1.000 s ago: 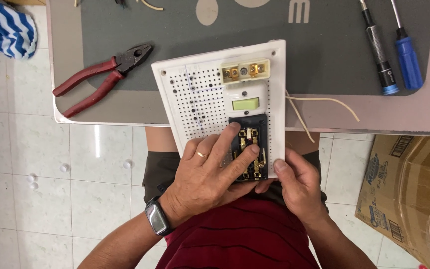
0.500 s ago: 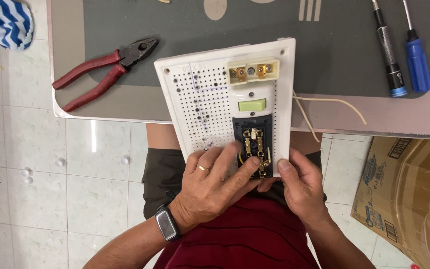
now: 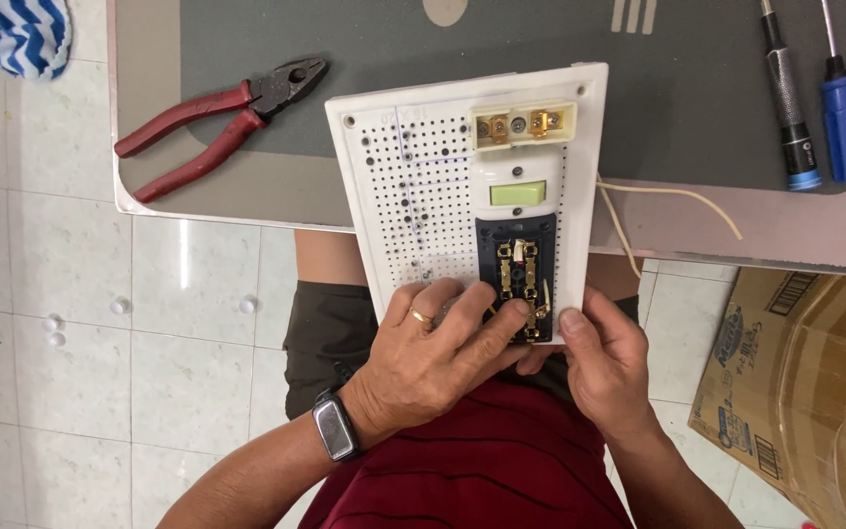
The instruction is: Installing an electrical switch mechanism onto a mounting board using a screwdriver and pliers.
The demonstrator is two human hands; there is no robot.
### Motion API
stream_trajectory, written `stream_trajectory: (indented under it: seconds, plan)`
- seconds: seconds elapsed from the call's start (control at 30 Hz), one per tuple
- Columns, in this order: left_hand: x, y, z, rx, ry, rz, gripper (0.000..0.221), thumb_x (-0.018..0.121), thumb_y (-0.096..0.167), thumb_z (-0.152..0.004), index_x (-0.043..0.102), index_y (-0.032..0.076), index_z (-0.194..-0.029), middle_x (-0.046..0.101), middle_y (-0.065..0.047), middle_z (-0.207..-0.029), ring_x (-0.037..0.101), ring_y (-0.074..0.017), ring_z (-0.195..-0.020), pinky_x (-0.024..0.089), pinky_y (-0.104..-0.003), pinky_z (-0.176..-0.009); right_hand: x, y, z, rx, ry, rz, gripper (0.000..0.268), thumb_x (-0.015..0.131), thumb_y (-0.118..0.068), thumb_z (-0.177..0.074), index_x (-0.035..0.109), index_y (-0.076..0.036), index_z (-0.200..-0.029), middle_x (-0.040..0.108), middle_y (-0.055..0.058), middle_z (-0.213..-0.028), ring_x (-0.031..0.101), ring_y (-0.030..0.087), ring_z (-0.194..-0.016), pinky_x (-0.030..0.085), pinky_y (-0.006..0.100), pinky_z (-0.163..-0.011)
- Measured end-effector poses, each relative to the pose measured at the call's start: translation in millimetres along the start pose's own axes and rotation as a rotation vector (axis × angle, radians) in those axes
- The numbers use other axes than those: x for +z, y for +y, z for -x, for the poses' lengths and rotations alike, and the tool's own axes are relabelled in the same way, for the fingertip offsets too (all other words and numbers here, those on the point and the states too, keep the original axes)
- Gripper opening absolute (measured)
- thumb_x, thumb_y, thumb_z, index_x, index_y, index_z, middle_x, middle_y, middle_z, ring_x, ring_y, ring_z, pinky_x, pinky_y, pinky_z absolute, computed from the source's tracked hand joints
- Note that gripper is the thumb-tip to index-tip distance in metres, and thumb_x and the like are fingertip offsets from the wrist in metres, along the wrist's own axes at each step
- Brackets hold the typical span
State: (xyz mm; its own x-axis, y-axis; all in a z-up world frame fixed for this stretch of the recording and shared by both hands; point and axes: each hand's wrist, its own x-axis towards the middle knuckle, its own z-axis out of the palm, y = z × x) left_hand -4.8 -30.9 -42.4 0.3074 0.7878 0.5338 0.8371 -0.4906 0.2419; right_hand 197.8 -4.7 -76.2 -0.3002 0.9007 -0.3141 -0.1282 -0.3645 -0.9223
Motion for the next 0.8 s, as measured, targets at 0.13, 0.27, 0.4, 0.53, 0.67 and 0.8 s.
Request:
stream_trajectory:
  seconds: [0.13,0.27,0.4,0.53,0.67,0.8]
  plan:
    - [-1.2,0.0,-1.7,-0.001,-0.007,0.006,0.035,0.072,0.037,-0.099,0.059,0.014,-0.122,0.059,-0.008,-0.111,0.060,-0.0262,-0.092,0.046,-0.038,-0.071,-0.7,0.8,-0.5,-0.007,-0.009,0.005,0.043,0.049,-0.021,-0.096,0.049,0.011,-0.125,0.065,0.023,-0.099,0.065,0.031,-0.049,0.061,0.034,-0.043]
    - [-2.0,0.8,-2.8,-0.005,-0.018,-0.005,0.036,0.073,0.037,-0.099,0.059,0.015,-0.123,0.059,-0.007,-0.112,0.060,-0.0258,-0.093,0.046,-0.039,-0.072,-0.3,-0.7,-0.3,-0.001,-0.005,0.015,0.042,0.049,-0.020,-0.096,0.050,0.011,-0.124,0.066,0.024,-0.096,0.065,0.032,-0.049,0.061,0.034,-0.044]
    - [-2.7,2.1,-4.9,-0.009,-0.034,0.002,0.036,0.073,0.037,-0.098,0.059,0.014,-0.122,0.059,-0.008,-0.111,0.061,-0.0267,-0.093,0.044,-0.040,-0.070,-1.5,-0.5,-0.6,0.014,0.001,0.001,0.041,0.049,-0.019,-0.096,0.050,0.012,-0.124,0.065,0.023,-0.099,0.067,0.034,-0.051,0.063,0.035,-0.047]
    - [-3.3,5.3,-10.9,-0.011,-0.041,-0.008,0.034,0.073,0.039,-0.097,0.062,0.014,-0.118,0.058,-0.008,-0.108,0.060,-0.0257,-0.091,0.042,-0.038,-0.070,-1.8,-4.5,-0.9,-0.013,-0.015,0.018,0.042,0.049,-0.021,-0.096,0.051,0.011,-0.124,0.067,0.024,-0.090,0.066,0.032,-0.050,0.062,0.034,-0.046]
    - [2.1,7.8,-7.0,-0.017,0.010,-0.030,0.049,0.083,0.044,-0.093,0.056,0.014,-0.122,0.060,-0.008,-0.107,0.061,-0.0245,-0.092,0.044,-0.037,-0.071,-2.3,-7.4,-0.5,-0.025,-0.038,0.033,0.044,0.049,-0.025,-0.096,0.052,0.009,-0.124,0.068,0.022,-0.087,0.068,0.030,-0.050,0.062,0.032,-0.046]
    - [3.5,9.4,-4.7,-0.031,-0.012,-0.028,0.051,0.083,0.043,-0.093,0.055,0.014,-0.124,0.059,-0.010,-0.110,0.060,-0.0252,-0.094,0.045,-0.039,-0.073,-2.4,-7.9,-0.4,0.000,-0.021,0.024,0.043,0.051,-0.024,-0.095,0.053,0.008,-0.123,0.070,0.021,-0.088,0.069,0.029,-0.050,0.062,0.032,-0.047]
